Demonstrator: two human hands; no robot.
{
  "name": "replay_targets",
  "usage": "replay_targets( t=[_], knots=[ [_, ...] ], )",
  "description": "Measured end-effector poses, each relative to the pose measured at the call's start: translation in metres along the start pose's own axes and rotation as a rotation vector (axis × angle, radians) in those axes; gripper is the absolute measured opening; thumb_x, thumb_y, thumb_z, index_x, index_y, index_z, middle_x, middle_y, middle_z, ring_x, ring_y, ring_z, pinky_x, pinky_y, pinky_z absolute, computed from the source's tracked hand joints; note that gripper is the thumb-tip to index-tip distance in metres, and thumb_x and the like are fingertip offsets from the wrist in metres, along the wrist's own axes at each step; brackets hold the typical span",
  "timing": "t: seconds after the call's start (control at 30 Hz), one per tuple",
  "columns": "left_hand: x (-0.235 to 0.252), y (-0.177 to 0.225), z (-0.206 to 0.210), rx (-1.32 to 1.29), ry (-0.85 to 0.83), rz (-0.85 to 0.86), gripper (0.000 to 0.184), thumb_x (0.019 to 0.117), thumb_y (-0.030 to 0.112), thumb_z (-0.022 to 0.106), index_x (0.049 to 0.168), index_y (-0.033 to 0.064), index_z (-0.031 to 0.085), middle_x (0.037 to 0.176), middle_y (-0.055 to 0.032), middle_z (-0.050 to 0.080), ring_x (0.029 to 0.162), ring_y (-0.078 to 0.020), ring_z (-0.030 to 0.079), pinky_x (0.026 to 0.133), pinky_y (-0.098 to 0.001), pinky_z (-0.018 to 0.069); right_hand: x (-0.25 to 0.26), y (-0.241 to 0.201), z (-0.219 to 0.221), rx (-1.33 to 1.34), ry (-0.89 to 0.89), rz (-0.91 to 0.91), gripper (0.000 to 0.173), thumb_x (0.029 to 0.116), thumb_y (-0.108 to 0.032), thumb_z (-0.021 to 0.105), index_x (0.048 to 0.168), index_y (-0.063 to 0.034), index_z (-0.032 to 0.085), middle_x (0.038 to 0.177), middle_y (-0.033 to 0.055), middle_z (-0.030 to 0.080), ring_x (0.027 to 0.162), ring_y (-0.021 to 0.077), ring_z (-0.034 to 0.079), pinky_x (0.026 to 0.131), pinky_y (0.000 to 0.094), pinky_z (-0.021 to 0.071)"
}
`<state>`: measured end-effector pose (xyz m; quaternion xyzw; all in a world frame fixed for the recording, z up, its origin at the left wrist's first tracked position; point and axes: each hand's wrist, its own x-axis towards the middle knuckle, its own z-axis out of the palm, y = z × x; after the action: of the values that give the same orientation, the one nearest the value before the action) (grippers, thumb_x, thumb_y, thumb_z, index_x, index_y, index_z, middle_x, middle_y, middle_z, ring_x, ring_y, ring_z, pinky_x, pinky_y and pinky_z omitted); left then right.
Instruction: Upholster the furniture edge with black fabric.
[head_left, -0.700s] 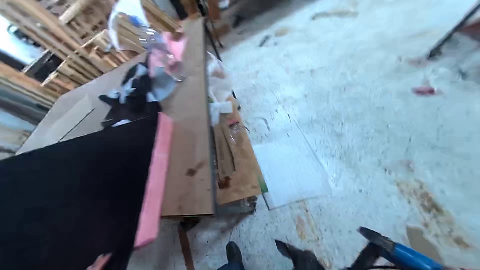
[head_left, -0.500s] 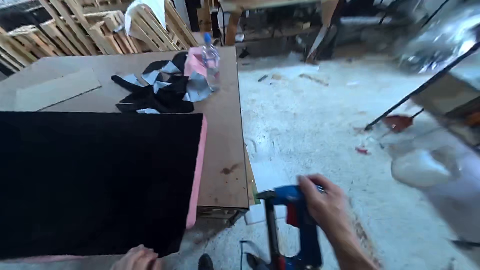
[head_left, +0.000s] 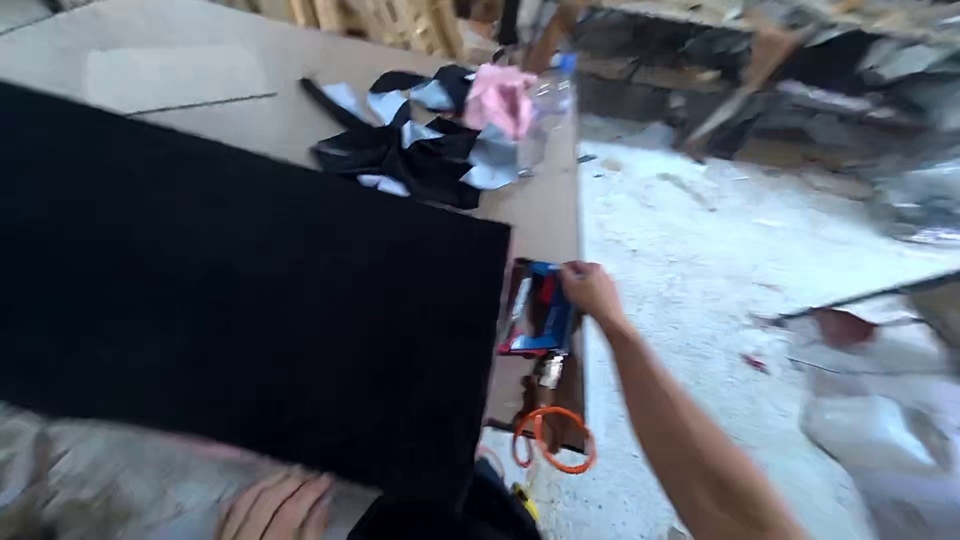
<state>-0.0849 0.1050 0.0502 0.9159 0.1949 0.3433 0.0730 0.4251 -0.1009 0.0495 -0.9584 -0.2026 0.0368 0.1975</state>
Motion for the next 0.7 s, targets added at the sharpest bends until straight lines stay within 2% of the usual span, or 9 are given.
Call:
replay_targets(
  t=[0.07, 0.13, 0.27, 0.3, 0.37, 0.47, 0.53, 0.6, 0.7],
  knots=[
    [0.012, -0.015, -0.011, -0.008, -0.165, 0.004, 0.021, 0.0981, 0.032, 0.066, 0.111, 0.0177, 0.076, 0.113, -0.0041, 0.074, 0.117, -0.0218, 0.066, 0.103, -0.0443, 0.0499, -0.016, -0.012, -0.003, 0.022, -0.003, -0.106, 0.044, 0.1037, -0.040, 0.055, 0.128, -0.0067, 0.069, 0.125, 0.0302, 0.064, 0.115, 0.0529, 0.061, 0.091, 0.0757, 0.0457],
    [0.031, -0.040, -0.002, -0.001, -0.403, 0.028, 0.033, 0.0998, 0.041, 0.062, 0.126, 0.0224, 0.071, 0.130, -0.0019, 0.070, 0.127, -0.0248, 0.062, 0.107, -0.0506, 0.0474, -0.049, -0.039, -0.013, 0.080, 0.054, -0.235, 0.043, 0.1052, -0.035, 0.051, 0.132, -0.0042, 0.064, 0.130, 0.0281, 0.061, 0.119, 0.0506, 0.059, 0.093, 0.0725, 0.0459],
    [0.046, -0.063, 0.015, -0.046, -0.631, 0.172, 0.043, 0.0982, 0.042, 0.065, 0.138, 0.0263, 0.063, 0.139, 0.0002, 0.066, 0.131, -0.0231, 0.060, 0.109, -0.0504, 0.0480, -0.154, -0.128, -0.005, 0.287, -0.030, -0.716, 0.033, 0.0979, -0.030, 0.058, 0.121, -0.0103, 0.071, 0.113, 0.0059, 0.072, 0.102, 0.0199, 0.070, 0.087, 0.0468, 0.0599],
    [0.049, -0.064, 0.017, -0.083, -0.674, 0.184, 0.042, 0.0982, 0.039, 0.066, 0.138, 0.0251, 0.063, 0.138, -0.0011, 0.066, 0.130, -0.0229, 0.061, 0.109, -0.0494, 0.0485, -0.176, -0.150, 0.004, 0.340, -0.097, -0.827, 0.030, 0.0976, -0.033, 0.061, 0.118, -0.0141, 0.073, 0.112, 0.0000, 0.073, 0.103, 0.0134, 0.070, 0.088, 0.0404, 0.0610],
    [0.053, -0.067, 0.020, -0.160, -0.737, 0.181, 0.035, 0.1006, 0.033, 0.064, 0.134, 0.0211, 0.066, 0.132, -0.0041, 0.069, 0.125, -0.0236, 0.065, 0.106, -0.0459, 0.0512, -0.204, -0.187, 0.026, 0.381, -0.235, -0.974, 0.027, 0.0996, -0.035, 0.063, 0.116, -0.0187, 0.075, 0.111, -0.0046, 0.073, 0.104, 0.0079, 0.070, 0.090, 0.0325, 0.0612],
    [0.054, -0.066, 0.020, -0.280, -0.810, 0.146, 0.023, 0.1050, 0.018, 0.054, 0.115, 0.0089, 0.073, 0.117, -0.0091, 0.072, 0.114, -0.0261, 0.068, 0.102, -0.0421, 0.0525, -0.221, -0.220, 0.054, 0.253, -0.425, -0.971, 0.034, 0.1003, -0.044, 0.062, 0.116, -0.0183, 0.076, 0.111, -0.0004, 0.074, 0.103, 0.0114, 0.071, 0.090, 0.0335, 0.0599],
    [0.047, -0.063, 0.023, -0.274, -0.688, 0.146, 0.022, 0.1026, 0.007, 0.051, 0.102, 0.0056, 0.073, 0.102, -0.0084, 0.074, 0.102, -0.0236, 0.071, 0.094, -0.0368, 0.0553, -0.219, -0.231, 0.069, 0.112, -0.545, -0.904, 0.043, 0.0976, -0.054, 0.061, 0.118, -0.0176, 0.074, 0.109, 0.0013, 0.074, 0.100, 0.0141, 0.072, 0.089, 0.0373, 0.0587],
    [0.034, -0.051, 0.026, -0.174, -0.387, 0.151, 0.017, 0.0991, 0.005, 0.057, 0.095, 0.0084, 0.073, 0.093, -0.0035, 0.075, 0.092, -0.0174, 0.073, 0.084, -0.0314, 0.0587, -0.224, -0.239, 0.060, 0.056, -0.565, -0.893, 0.046, 0.0951, -0.055, 0.064, 0.116, -0.0142, 0.073, 0.105, 0.0041, 0.074, 0.096, 0.0183, 0.072, 0.086, 0.0420, 0.0588],
    [0.019, -0.037, 0.038, -0.066, -0.036, 0.132, 0.015, 0.0940, 0.004, 0.063, 0.089, 0.0122, 0.074, 0.088, 0.0012, 0.075, 0.088, -0.0111, 0.073, 0.080, -0.0258, 0.0588, -0.241, -0.241, 0.039, 0.032, -0.344, -1.034, 0.026, 0.0948, -0.039, 0.067, 0.106, -0.0163, 0.075, 0.096, 0.0002, 0.073, 0.086, 0.0161, 0.072, 0.073, 0.0381, 0.0601]
  ],
)
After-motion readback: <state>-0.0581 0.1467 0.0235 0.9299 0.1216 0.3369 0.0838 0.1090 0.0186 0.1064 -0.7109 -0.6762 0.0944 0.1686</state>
